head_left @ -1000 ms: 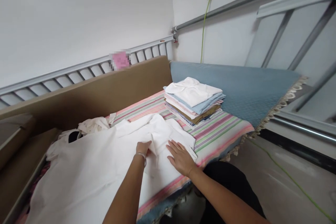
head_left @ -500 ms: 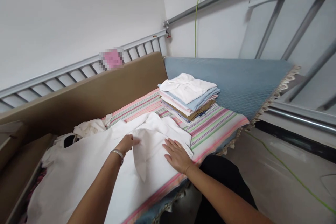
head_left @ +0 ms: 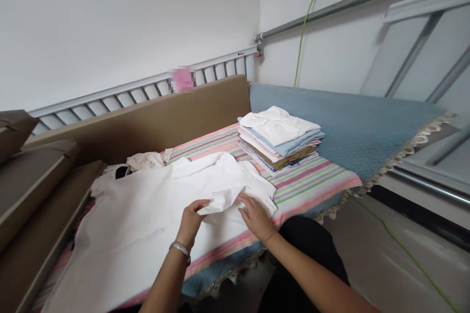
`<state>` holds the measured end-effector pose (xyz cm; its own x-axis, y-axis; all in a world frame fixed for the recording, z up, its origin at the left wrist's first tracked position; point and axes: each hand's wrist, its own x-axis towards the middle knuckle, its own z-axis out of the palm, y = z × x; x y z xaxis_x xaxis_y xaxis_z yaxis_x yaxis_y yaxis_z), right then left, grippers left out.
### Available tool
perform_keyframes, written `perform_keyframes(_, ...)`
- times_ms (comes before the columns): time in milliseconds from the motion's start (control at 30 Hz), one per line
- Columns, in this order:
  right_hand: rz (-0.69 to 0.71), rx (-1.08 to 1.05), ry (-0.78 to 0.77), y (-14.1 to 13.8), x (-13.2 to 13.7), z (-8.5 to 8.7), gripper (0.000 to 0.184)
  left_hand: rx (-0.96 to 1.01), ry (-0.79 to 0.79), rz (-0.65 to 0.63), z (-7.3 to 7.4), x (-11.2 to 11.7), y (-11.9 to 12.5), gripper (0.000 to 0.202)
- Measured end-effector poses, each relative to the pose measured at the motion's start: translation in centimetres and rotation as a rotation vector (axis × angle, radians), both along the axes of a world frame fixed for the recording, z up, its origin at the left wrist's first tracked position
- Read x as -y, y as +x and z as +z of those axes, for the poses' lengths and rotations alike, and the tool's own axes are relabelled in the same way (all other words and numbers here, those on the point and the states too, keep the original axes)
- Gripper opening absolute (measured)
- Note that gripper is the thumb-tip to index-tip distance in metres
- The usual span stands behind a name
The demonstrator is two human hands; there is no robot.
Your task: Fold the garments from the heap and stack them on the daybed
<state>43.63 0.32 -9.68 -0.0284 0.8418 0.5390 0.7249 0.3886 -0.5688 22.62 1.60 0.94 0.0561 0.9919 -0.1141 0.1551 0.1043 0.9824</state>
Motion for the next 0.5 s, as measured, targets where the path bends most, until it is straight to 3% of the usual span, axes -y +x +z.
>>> perform_keyframes(200, 0.091, -0.231, -0.072, -3.7, 2.3, 1.3, 0.056, 0.06, -0.039, -0.084, -0.6, 1.3, 0.5, 0.034)
perform_keyframes(333, 0.143, -0.335, -0.096, -4.4, 2.0, 3.2, 0.044, 0.102, -0.104, -0.049, -1.0, 1.8, 0.3, 0.042)
perform_keyframes(500, 0.091, -0.465, -0.033, -4.9, 2.8, 5.7, 0.026, 0.25, -0.204, 0.017, -1.9, 2.0, -0.1, 0.043)
